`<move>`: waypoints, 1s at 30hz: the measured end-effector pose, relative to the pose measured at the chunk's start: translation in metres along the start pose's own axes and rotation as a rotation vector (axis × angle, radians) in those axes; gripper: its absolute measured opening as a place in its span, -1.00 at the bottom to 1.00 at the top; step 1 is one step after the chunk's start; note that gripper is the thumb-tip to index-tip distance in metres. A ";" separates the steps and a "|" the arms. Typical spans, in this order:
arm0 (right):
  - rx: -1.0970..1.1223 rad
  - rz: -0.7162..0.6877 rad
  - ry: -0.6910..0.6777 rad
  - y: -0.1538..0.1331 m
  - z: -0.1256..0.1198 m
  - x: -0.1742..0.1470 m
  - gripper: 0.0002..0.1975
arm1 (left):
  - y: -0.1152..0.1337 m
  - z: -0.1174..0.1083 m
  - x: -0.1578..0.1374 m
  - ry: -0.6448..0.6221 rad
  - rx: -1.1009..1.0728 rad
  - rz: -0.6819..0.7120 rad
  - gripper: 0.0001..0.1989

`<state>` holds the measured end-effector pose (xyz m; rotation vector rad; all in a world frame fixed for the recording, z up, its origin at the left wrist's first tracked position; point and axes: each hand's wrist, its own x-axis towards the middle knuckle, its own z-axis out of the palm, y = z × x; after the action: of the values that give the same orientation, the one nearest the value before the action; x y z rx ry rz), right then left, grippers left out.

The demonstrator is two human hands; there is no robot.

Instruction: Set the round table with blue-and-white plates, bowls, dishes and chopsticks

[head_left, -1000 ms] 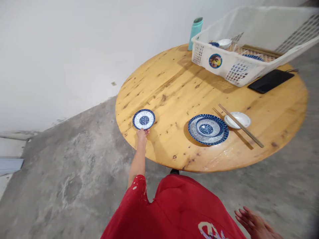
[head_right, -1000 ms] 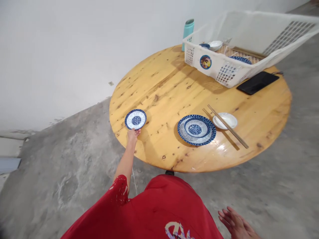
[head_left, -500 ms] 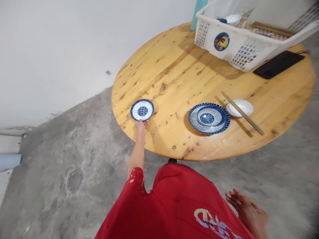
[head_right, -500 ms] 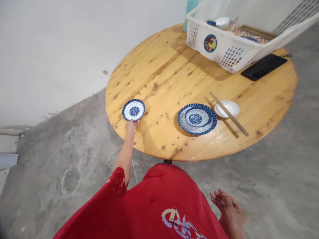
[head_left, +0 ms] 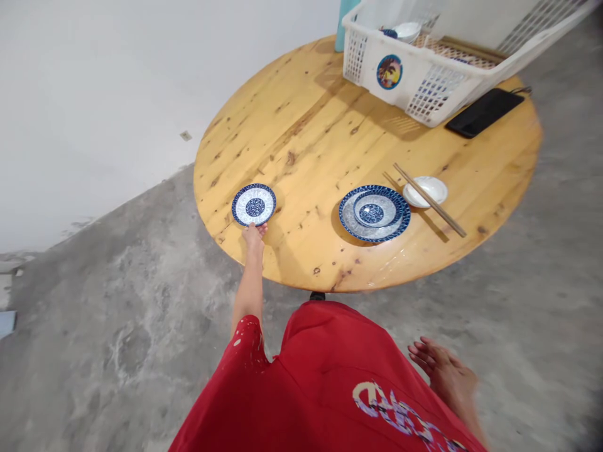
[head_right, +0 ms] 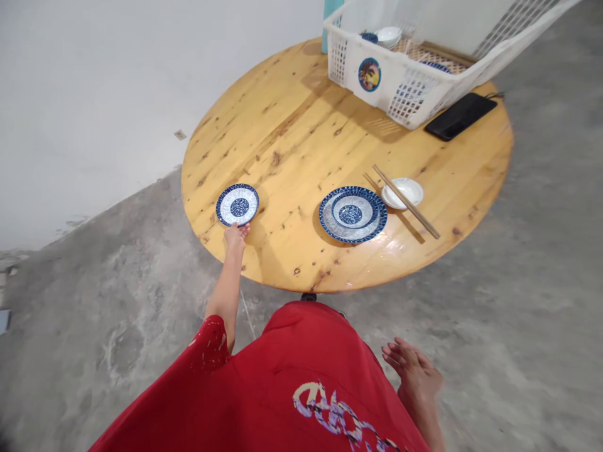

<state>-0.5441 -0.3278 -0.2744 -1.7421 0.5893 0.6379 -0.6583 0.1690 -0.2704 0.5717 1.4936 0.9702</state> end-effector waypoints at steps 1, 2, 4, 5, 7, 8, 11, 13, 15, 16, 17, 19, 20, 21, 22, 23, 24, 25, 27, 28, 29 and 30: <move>0.007 0.014 0.009 0.000 0.000 0.000 -0.60 | 0.000 0.000 0.000 0.003 0.001 -0.001 -0.86; 0.019 0.039 0.019 0.000 0.000 0.000 -0.59 | 0.000 0.001 -0.001 0.006 0.003 -0.002 -0.87; 0.034 0.069 0.031 -0.002 0.001 0.000 -0.57 | 0.001 0.001 -0.001 0.009 0.007 -0.005 -0.87; 0.036 0.068 0.031 -0.002 0.002 -0.001 -0.56 | 0.002 0.002 -0.002 0.010 0.011 -0.006 -0.87; 0.031 0.059 0.026 -0.004 0.002 -0.002 -0.55 | 0.003 0.002 -0.003 0.012 0.022 -0.009 -0.86; 0.031 0.055 0.024 -0.004 0.002 -0.002 -0.55 | 0.004 0.003 -0.004 0.012 0.029 -0.010 -0.86; 0.038 0.067 0.023 -0.004 0.001 -0.003 -0.53 | 0.006 0.003 -0.006 0.011 0.052 -0.014 -0.85; 0.034 0.075 0.026 -0.003 0.001 -0.002 -0.52 | 0.008 0.002 -0.007 0.012 0.067 -0.016 -0.84; 0.019 0.064 0.015 -0.001 0.001 0.000 -0.52 | 0.010 0.002 -0.007 0.015 0.085 -0.019 -0.85; 0.013 0.053 0.009 0.000 0.002 0.001 -0.51 | 0.012 0.001 -0.007 0.014 0.096 -0.022 -0.85; 0.010 0.043 0.006 0.001 0.003 0.002 -0.51 | 0.014 0.001 -0.008 0.011 0.109 -0.025 -0.85; 0.016 0.033 0.015 0.002 0.006 0.002 -0.51 | 0.020 0.000 -0.012 -0.005 0.139 -0.030 -0.87; 0.022 0.036 0.017 0.002 0.008 0.001 -0.50 | 0.022 -0.001 -0.015 -0.018 0.157 -0.031 -0.88; 0.030 0.043 0.014 0.002 0.009 0.000 -0.49 | 0.024 -0.002 -0.020 -0.033 0.176 -0.029 -0.88; 0.039 0.052 0.008 0.001 0.010 -0.002 -0.48 | 0.025 -0.002 -0.024 -0.048 0.195 -0.024 -0.84; 0.048 0.061 0.000 -0.001 0.010 -0.004 -0.47 | 0.026 -0.003 -0.028 -0.064 0.216 -0.018 -0.79; 0.058 0.066 -0.006 -0.002 0.010 -0.005 -0.47 | 0.026 -0.004 -0.032 -0.081 0.237 -0.012 -0.74; 0.069 0.072 -0.006 -0.003 0.010 -0.007 -0.47 | 0.024 -0.005 -0.035 -0.093 0.260 -0.005 -0.70; 0.084 0.078 0.011 -0.006 0.008 -0.010 -0.49 | 0.018 -0.007 -0.042 -0.101 0.300 0.014 -0.67; 0.088 0.080 0.017 -0.007 0.007 -0.011 -0.50 | 0.015 -0.008 -0.047 -0.097 0.315 0.021 -0.67; 0.090 0.083 0.021 -0.008 0.005 -0.012 -0.51 | 0.011 -0.008 -0.052 -0.094 0.328 0.037 -0.68; 0.089 0.088 0.022 -0.009 0.004 -0.012 -0.53 | 0.007 -0.007 -0.058 -0.101 0.339 0.069 -0.70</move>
<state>-0.5473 -0.3213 -0.2605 -1.6488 0.7022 0.6449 -0.6561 0.1243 -0.2328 0.9069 1.5658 0.7314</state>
